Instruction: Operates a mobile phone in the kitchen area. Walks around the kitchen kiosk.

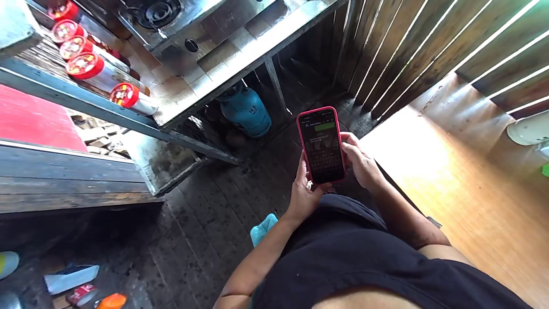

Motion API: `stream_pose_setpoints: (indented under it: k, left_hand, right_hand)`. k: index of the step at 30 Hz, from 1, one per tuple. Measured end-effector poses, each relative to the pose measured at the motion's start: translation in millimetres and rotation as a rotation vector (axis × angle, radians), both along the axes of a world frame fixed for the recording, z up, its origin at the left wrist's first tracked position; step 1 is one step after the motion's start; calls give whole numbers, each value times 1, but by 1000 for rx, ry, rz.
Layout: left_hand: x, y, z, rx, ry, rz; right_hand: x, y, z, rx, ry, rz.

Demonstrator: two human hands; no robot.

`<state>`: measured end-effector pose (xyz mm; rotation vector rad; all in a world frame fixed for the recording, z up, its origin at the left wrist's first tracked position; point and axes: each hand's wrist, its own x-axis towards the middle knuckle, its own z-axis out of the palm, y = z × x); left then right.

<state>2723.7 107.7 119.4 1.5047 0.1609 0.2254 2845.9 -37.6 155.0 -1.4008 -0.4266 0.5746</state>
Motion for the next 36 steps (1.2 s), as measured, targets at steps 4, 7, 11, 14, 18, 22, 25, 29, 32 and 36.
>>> stream_pose_setpoints:
  k: [4,7,11,14,18,22,25,29,32,36]
  left_hand:
    - [-1,-1,0,-17,19,2]
    - [-2,-1,-1,3,12,3]
    - [-3,-1,-2,25,7,10]
    - [-3,0,-2,30,20,9]
    - [-3,1,-2,31,18,10]
    - [-2,1,-1,22,13,15]
    - [-1,2,-2,29,9,15]
    - [0,3,-4,55,0,17]
    - [0,4,-6,60,4,19]
    - [1,4,-7,63,-10,21]
  right_hand:
    - [-1,-2,0,-20,23,-1]
    - [-2,-2,0,-11,27,4]
    - [-2,-2,-1,-20,19,13]
    - [-2,-2,-2,-41,13,14]
    - [-2,-1,-3,-42,17,20]
    - [-2,0,-3,-35,7,19]
    - [-2,1,-4,-37,8,14]
    - [-1,1,-5,-32,24,12]
    - [0,1,-5,-35,17,19]
    - [0,1,-4,-45,16,17]
